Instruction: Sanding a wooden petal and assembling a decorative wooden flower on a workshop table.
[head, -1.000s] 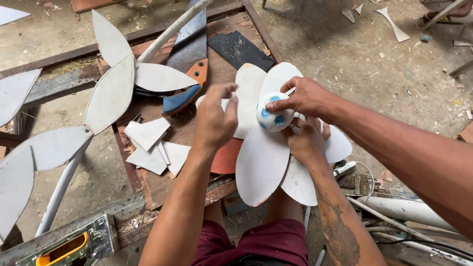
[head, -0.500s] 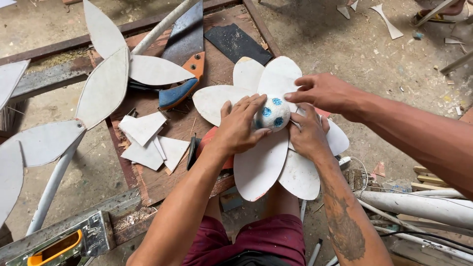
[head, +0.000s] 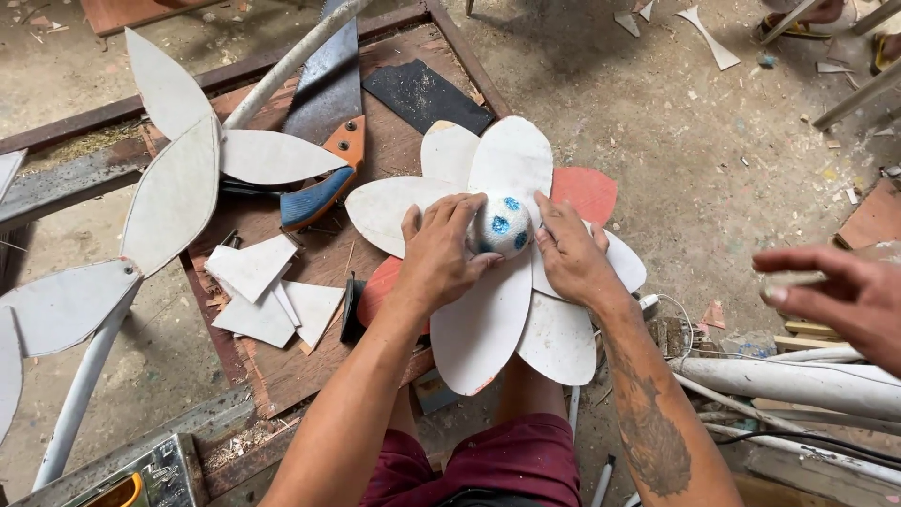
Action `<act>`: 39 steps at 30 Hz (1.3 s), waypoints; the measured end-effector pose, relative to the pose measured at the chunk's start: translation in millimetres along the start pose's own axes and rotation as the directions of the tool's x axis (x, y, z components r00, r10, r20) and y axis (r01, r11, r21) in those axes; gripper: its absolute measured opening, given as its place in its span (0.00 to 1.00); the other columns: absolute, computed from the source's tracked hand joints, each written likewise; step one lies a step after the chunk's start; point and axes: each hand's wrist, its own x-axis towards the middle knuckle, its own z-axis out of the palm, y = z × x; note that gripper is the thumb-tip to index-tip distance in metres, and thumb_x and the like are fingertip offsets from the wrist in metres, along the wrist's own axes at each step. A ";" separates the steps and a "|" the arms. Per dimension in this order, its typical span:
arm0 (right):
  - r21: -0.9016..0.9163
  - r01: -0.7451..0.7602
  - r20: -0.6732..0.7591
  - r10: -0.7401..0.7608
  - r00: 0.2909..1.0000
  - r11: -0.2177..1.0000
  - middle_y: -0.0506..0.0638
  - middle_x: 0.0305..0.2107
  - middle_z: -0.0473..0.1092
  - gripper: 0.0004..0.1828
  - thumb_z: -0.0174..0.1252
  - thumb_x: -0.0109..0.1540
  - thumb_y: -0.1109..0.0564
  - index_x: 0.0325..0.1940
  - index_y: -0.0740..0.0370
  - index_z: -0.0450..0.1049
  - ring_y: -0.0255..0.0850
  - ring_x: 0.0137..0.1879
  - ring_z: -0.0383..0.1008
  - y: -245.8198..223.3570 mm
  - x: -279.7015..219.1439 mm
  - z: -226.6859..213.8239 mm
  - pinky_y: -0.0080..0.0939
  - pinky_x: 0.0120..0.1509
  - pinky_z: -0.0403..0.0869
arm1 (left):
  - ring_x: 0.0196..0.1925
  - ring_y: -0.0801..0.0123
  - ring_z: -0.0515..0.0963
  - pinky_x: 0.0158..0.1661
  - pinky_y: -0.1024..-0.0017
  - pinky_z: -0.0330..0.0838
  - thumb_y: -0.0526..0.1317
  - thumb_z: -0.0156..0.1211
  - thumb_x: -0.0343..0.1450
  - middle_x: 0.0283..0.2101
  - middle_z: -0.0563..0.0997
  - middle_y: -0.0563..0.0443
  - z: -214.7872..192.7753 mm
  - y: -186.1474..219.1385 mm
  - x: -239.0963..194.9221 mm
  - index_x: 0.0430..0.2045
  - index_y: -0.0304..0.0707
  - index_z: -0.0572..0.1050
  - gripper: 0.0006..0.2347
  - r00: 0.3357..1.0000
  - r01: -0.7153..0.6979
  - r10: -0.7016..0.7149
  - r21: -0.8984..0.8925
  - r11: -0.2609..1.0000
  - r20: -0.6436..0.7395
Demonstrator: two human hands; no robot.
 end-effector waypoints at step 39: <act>-0.004 0.041 0.043 -0.040 0.998 0.999 0.55 0.73 0.52 0.48 0.66 0.56 0.32 0.77 0.39 0.56 0.62 0.80 0.43 -12.7 -8.9 -4.4 0.79 0.79 0.32 | 0.71 0.29 0.61 0.68 0.31 0.41 0.50 0.73 0.66 0.65 0.68 0.22 -36.4 15.5 -29.3 0.70 0.34 0.58 0.40 0.985 -0.116 0.057 -0.376 0.919 -0.165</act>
